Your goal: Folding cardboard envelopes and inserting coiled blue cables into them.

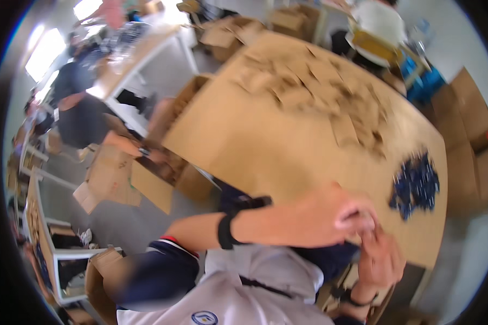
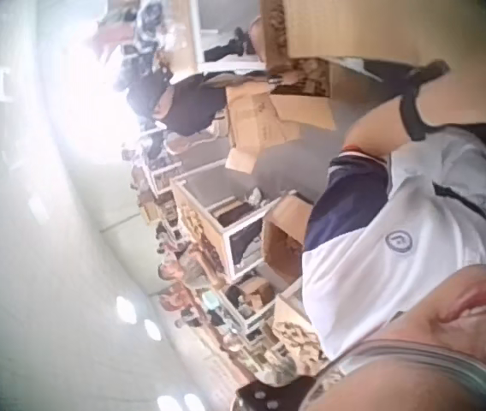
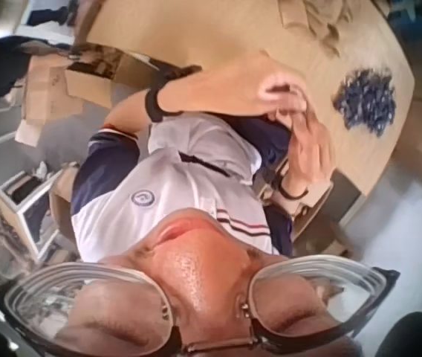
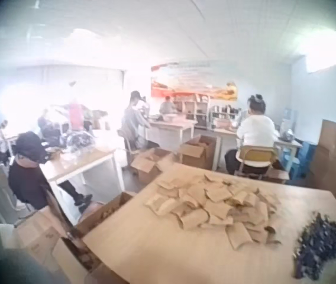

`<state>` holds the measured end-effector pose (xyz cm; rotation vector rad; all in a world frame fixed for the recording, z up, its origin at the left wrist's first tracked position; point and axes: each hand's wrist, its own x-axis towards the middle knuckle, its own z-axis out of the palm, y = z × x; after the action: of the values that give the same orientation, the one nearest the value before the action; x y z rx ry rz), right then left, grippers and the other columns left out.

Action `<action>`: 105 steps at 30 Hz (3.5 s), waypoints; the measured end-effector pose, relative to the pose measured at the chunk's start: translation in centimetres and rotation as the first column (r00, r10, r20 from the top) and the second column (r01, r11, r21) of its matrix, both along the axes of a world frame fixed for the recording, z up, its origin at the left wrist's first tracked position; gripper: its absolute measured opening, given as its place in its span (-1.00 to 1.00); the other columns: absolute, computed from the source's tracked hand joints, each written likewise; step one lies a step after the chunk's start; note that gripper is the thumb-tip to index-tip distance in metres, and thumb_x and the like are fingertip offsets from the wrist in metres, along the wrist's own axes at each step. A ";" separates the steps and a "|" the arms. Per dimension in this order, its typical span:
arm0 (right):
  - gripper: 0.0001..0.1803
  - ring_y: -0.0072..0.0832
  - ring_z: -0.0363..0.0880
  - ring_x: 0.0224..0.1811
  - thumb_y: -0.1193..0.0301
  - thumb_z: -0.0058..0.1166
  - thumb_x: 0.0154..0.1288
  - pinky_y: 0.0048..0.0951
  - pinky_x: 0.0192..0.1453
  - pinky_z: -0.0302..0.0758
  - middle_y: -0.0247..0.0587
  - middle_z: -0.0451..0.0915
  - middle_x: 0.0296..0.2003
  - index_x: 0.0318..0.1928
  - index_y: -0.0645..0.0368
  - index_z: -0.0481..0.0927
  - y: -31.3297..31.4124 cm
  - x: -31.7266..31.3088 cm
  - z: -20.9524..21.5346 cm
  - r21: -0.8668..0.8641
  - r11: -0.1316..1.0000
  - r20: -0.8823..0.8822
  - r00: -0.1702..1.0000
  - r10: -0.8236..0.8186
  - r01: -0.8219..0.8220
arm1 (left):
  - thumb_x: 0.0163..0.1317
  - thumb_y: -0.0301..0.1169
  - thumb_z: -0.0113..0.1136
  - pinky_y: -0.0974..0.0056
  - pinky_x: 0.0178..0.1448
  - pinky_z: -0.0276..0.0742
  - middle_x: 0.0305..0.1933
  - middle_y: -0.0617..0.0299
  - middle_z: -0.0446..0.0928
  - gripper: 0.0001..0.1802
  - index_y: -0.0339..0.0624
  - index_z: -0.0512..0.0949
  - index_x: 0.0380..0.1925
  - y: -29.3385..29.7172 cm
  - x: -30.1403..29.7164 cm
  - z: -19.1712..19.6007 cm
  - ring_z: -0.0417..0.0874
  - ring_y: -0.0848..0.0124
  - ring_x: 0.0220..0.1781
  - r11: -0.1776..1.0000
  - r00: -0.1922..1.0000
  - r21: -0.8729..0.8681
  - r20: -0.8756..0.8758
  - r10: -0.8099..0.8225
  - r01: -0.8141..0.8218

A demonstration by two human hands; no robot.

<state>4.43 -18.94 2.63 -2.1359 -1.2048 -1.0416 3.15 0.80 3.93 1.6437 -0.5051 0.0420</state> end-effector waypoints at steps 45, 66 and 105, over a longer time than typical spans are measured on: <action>-0.37 -0.48 0.62 -0.29 0.28 0.67 -0.35 -0.53 -0.19 0.52 -0.22 0.68 -0.30 -0.21 0.31 0.66 -1.4 2.3 -6.3 0.623 0.550 -0.751 -0.623 0.221 -0.556 | 0.28 -0.41 0.23 0.41 -0.55 0.34 -0.56 0.34 0.57 -0.96 -0.01 0.65 -0.31 -1.3 1.9 -2.7 0.55 0.48 -0.64 0.755 0.760 0.097 -0.128 -0.637 0.649; -0.75 -0.54 0.61 -0.34 0.38 0.03 0.35 -0.53 -0.23 0.55 -0.11 0.69 -0.26 -0.07 0.29 0.48 -18.9 -3.8 -6.4 0.308 0.701 -0.488 0.739 -0.465 0.644 | 0.03 0.38 0.17 0.20 0.45 0.20 0.42 -0.15 0.26 0.22 -0.52 0.16 0.35 -5.0 1.0 -5.9 0.42 0.08 0.38 0.649 0.725 0.623 0.671 -0.156 -0.437; -0.76 -0.62 0.59 -0.28 0.51 0.02 0.41 -0.59 -0.19 0.53 -0.22 0.65 -0.22 0.03 0.30 0.57 -9.4 18.5 1.8 0.322 0.946 -0.654 0.730 0.199 0.031 | -0.02 -0.69 0.15 -0.02 0.22 0.44 -0.12 0.15 0.68 -0.60 -0.12 0.47 -0.13 1.4 -0.3 -5.0 0.67 0.16 -0.06 0.938 0.938 0.347 0.332 -0.099 -0.024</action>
<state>22.89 -28.34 4.45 -1.9089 -0.7024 -0.2948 2.84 2.22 -1.05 1.9847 -0.8513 0.2278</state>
